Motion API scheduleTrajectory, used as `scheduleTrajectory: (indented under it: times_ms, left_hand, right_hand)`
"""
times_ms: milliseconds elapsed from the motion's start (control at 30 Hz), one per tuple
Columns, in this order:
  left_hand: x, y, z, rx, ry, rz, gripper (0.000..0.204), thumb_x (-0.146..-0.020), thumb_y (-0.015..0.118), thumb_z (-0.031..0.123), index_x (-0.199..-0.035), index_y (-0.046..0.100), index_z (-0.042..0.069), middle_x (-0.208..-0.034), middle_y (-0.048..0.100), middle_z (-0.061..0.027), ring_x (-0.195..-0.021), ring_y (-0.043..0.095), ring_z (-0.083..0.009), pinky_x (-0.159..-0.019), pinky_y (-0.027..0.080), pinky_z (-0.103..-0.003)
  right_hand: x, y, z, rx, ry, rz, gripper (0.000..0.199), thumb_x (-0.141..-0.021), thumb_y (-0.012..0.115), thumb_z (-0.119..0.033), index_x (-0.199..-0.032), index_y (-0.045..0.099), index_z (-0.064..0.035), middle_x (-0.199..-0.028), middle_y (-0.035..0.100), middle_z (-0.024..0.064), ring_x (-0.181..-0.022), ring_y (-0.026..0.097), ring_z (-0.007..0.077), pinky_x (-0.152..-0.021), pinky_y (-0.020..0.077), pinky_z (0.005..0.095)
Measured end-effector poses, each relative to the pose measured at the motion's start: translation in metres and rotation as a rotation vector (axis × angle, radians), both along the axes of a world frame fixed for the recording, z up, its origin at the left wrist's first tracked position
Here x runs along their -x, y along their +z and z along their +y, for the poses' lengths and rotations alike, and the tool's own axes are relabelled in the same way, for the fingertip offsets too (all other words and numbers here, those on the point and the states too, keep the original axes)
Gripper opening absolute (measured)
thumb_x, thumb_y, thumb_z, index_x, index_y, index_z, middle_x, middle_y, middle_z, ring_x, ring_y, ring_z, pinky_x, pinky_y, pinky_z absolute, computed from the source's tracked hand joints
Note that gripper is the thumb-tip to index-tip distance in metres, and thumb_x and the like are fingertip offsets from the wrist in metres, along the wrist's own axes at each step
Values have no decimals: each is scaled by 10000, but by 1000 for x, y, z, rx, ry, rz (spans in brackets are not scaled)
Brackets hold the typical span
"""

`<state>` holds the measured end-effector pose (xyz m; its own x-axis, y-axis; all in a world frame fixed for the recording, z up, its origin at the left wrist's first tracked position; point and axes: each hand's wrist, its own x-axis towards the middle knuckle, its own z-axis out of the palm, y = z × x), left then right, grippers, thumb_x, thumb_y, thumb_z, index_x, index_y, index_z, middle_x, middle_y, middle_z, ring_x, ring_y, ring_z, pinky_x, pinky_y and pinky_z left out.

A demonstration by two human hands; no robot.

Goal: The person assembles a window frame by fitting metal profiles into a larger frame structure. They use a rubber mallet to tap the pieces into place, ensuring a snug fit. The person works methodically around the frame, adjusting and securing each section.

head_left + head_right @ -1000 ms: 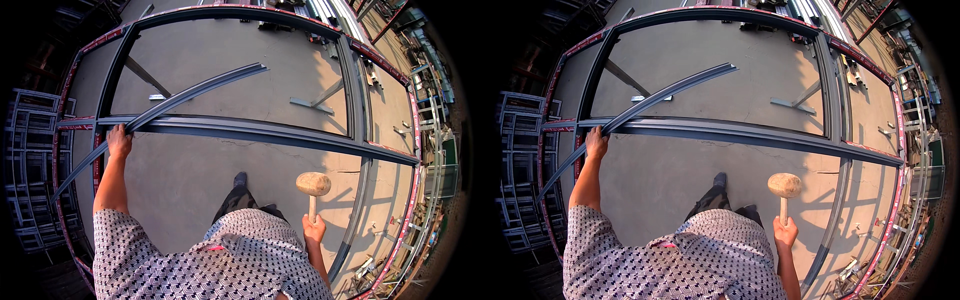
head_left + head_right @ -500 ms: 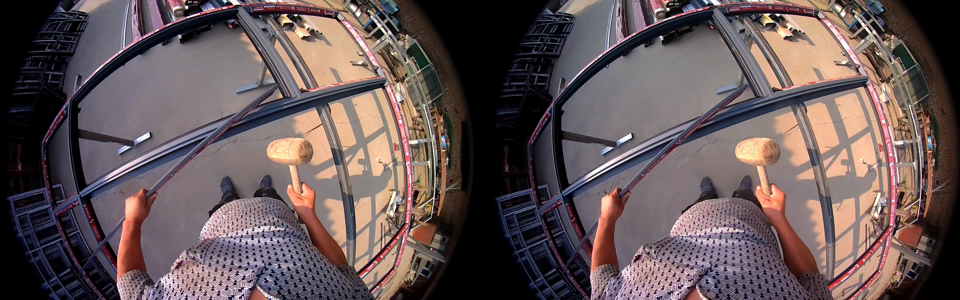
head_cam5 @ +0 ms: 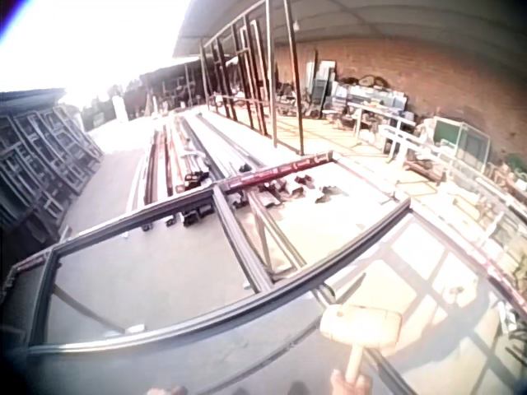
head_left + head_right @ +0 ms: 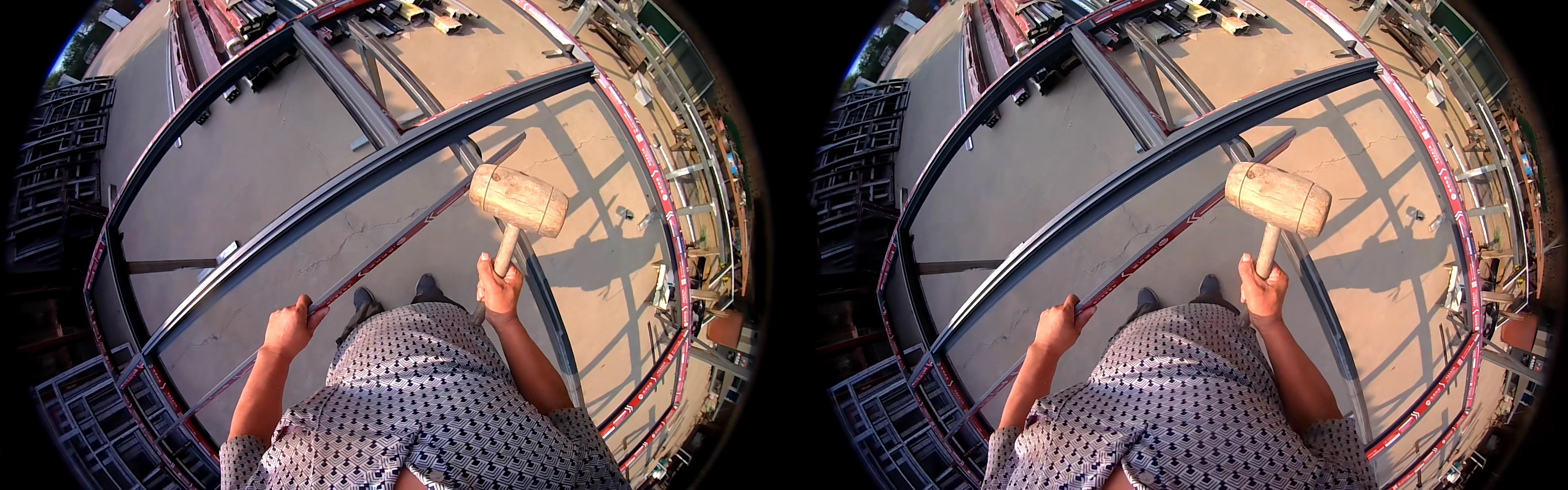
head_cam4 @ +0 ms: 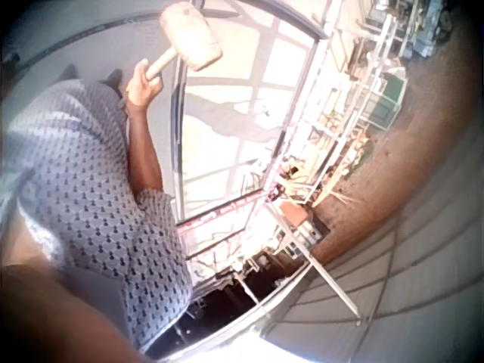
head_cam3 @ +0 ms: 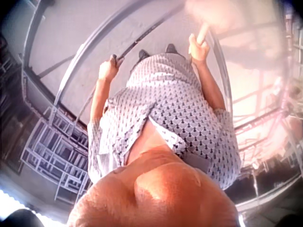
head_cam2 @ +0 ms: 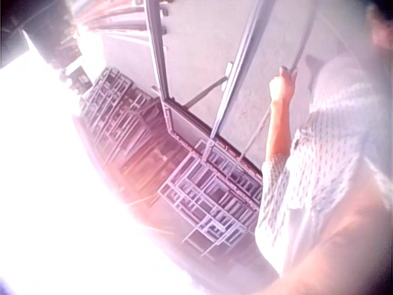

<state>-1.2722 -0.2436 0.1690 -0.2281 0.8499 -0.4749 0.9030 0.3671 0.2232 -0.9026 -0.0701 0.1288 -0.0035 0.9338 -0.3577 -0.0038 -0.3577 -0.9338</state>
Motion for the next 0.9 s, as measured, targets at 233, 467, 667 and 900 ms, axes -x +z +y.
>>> scheduleTrajectory:
  times_ms: [233, 467, 667, 900]
  left_hand:
    - [-53, -3, 65, -3, -131, -63, 472, -1061, 654, 496, -1101, 635, 26, -743, 730, -203, -743, 736, -444, -703, 585, -535]
    - [-68, -26, 100, 35, -294, -17, 394, -1082, 634, 434, -1118, 600, 43, -761, 740, -189, -743, 742, -433, -694, 584, -543]
    - [-63, -29, 114, 195, -353, -56, 337, -1084, 622, 389, -1133, 590, 57, -815, 752, -199, -767, 743, -439, -721, 584, -553]
    - [-57, -42, 119, 181, -432, -161, 263, -1052, 680, 267, -1098, 574, 31, -698, 694, -173, -643, 718, -410, -590, 558, -503]
  right_hand:
    - [-4, -12, 43, 11, -139, 149, 305, -1042, 776, -283, -884, 661, -50, -751, 658, 27, -468, 503, 62, -416, 422, 247]
    - [18, -23, 61, -15, -272, 151, 333, -1017, 808, -349, -1022, 735, -24, -783, 640, -17, -665, 611, 48, -467, 451, 224]
    - [37, -38, 48, 191, -452, 96, 365, -963, 862, -402, -1029, 755, -59, -764, 650, -34, -616, 584, 44, -456, 443, 230]
    - [60, -50, 36, 195, -523, 162, 258, -996, 845, -186, -1093, 712, 12, -747, 524, -93, -685, 452, 2, -643, 418, 204]
